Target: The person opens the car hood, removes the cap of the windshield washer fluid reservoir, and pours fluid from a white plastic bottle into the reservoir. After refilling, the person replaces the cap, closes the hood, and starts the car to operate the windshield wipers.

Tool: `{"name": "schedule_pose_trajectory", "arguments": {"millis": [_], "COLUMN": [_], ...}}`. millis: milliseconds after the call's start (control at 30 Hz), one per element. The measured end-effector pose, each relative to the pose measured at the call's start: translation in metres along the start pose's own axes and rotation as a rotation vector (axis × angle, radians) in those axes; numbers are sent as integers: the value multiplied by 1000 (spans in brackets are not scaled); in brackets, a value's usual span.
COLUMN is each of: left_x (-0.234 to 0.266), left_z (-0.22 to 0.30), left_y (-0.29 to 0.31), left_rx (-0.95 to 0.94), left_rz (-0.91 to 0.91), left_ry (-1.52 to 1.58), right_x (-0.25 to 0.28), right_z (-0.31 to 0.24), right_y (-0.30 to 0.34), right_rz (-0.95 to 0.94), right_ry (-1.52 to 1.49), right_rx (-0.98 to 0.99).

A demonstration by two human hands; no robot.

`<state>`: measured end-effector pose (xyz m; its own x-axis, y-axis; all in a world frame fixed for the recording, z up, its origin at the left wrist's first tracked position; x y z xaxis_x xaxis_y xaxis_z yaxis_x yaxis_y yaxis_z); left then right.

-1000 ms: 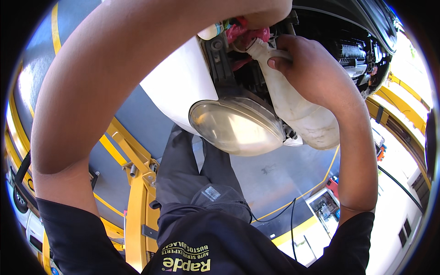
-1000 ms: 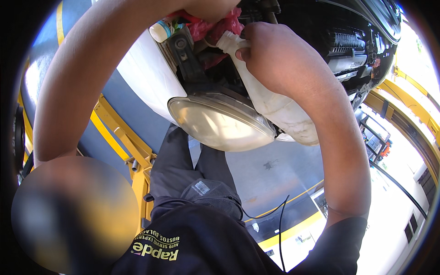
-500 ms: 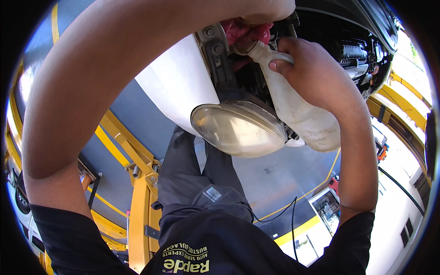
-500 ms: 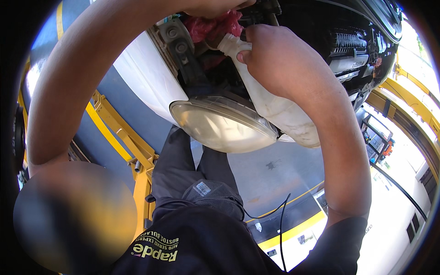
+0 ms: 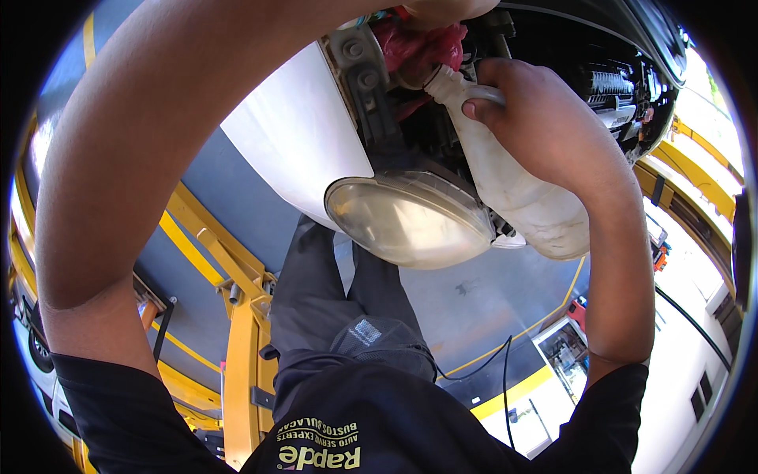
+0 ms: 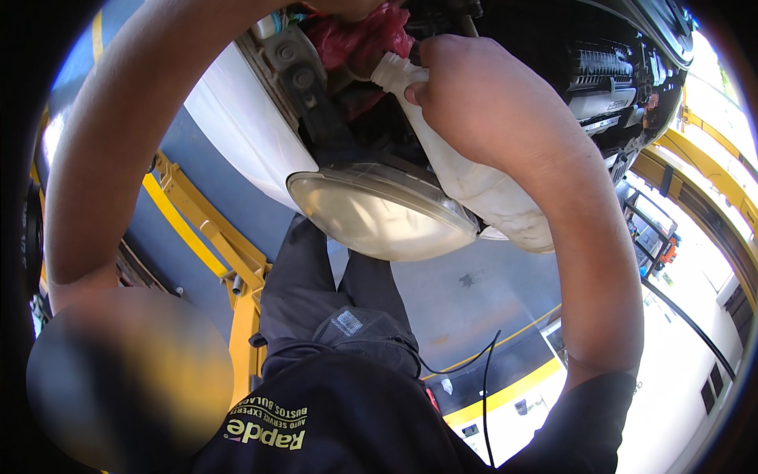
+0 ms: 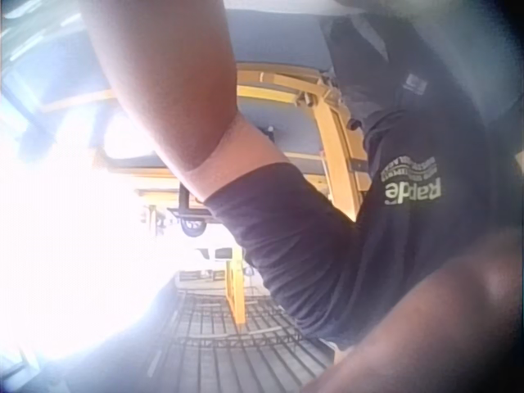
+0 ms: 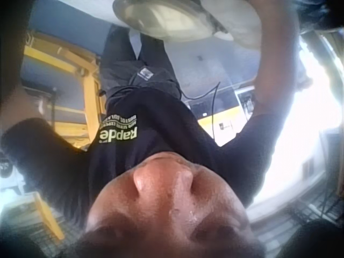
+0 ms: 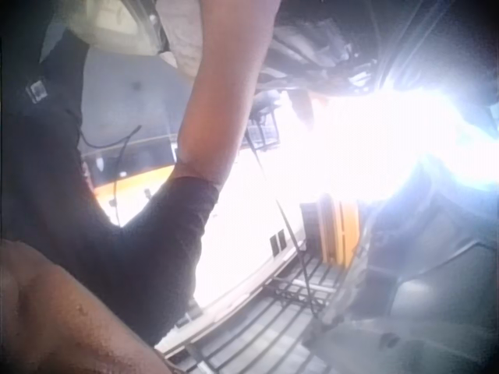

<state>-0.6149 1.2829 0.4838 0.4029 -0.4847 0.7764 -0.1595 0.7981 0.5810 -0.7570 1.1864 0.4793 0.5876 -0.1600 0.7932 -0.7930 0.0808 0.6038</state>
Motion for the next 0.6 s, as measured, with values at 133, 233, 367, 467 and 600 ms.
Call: {"name": "schedule_pose_trajectory", "arguments": {"millis": [133, 233, 367, 467, 600], "left_x": [-1, -2, -5, -7, -9], "left_z": [-3, -5, -6, -7, -7], "left_y": [1, 2, 5, 6, 7], "left_rx": [4, 8, 8, 12, 11], "left_rz": [-2, 3, 11, 17, 24], "left_ry": [12, 16, 22, 26, 33], "right_x": [0, 0, -1, -1, -1], "right_z": [-2, -2, -3, -4, -5], "right_y": [0, -1, -3, -4, -5], "right_rz": [2, -5, 4, -2, -16], "right_ry": [15, 12, 42, 58, 59], "right_rx": [28, 2, 5, -8, -32]}}
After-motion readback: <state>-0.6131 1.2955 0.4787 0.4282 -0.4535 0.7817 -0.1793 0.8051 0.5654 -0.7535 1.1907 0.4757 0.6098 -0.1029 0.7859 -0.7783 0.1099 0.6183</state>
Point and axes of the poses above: each hand's wrist, its own y-axis away from the middle knuckle, its own x-axis out of the back of the hand, z = x × y, the point moved 2 cm from there along -y, towards the middle knuckle, and after that the axes turned 2 degrees about z, right-handed, at the moved point
